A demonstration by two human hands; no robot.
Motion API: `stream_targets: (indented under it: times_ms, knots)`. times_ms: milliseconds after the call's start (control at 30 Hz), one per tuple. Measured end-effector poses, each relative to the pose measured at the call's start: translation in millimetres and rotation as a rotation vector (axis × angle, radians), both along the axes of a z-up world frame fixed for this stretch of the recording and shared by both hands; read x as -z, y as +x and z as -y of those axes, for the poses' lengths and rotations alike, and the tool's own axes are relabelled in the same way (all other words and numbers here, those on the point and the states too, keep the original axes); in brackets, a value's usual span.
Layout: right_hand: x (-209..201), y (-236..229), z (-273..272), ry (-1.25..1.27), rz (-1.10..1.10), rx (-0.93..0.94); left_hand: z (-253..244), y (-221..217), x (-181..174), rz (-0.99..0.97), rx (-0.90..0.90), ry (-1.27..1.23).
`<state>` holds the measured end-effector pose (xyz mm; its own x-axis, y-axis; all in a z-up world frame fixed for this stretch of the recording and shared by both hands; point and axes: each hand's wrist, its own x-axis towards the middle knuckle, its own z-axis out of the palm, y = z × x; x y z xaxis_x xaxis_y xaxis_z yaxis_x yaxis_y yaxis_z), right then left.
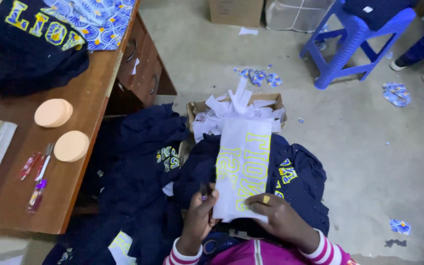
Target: Removing white stabilizer backing from the inside of embroidered navy blue shirts using hands and scissors.
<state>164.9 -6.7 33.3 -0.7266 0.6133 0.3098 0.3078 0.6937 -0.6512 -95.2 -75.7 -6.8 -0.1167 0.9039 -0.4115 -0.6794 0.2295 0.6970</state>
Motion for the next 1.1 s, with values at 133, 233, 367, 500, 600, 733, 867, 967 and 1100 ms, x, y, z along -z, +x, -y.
stream_targets:
  times_ms: [133, 233, 367, 500, 600, 733, 867, 967, 1100]
  knots:
    - [-9.9, 35.7, -24.0, -0.335, -0.288, 0.39, -1.3, -8.8, -62.3, -0.549, 0.144, 0.146]
    - [-30.8, 65.3, -55.1, -0.279, -0.419, 0.763, 4.2, -6.3, -82.4, -0.921, 0.384, 0.308]
    - [-43.6, 72.4, -63.5, 0.438, -0.174, 0.869, 6.0, 13.3, -74.9, -1.09, 0.618, 0.464]
    - [-57.6, 14.9, -41.6, -0.085, -0.071, 0.313, -6.9, 22.7, -18.9, -1.207, 0.435, 0.442]
    - [-11.6, 28.0, -63.6, -0.76, -0.095, 0.238, -12.6, 27.0, 7.4, -1.775, 0.471, 0.582]
    - [13.4, 50.4, -85.9, -1.293, -0.867, 0.318, -17.9, 13.2, -15.9, -1.668, 0.444, 0.627]
    - [-15.1, 63.6, -66.7, 0.214, -0.094, 0.373, -24.7, 4.8, -41.5, -1.713, 0.587, 0.67]
    - [-34.1, 60.2, -37.7, -0.576, -0.292, 0.518, -21.5, -14.8, -39.5, -1.368, 0.594, 0.581]
    - [-16.3, 24.2, -29.2, -0.683, -0.035, 0.254, -5.2, -90.9, -44.7, -1.307, 0.105, 0.19]
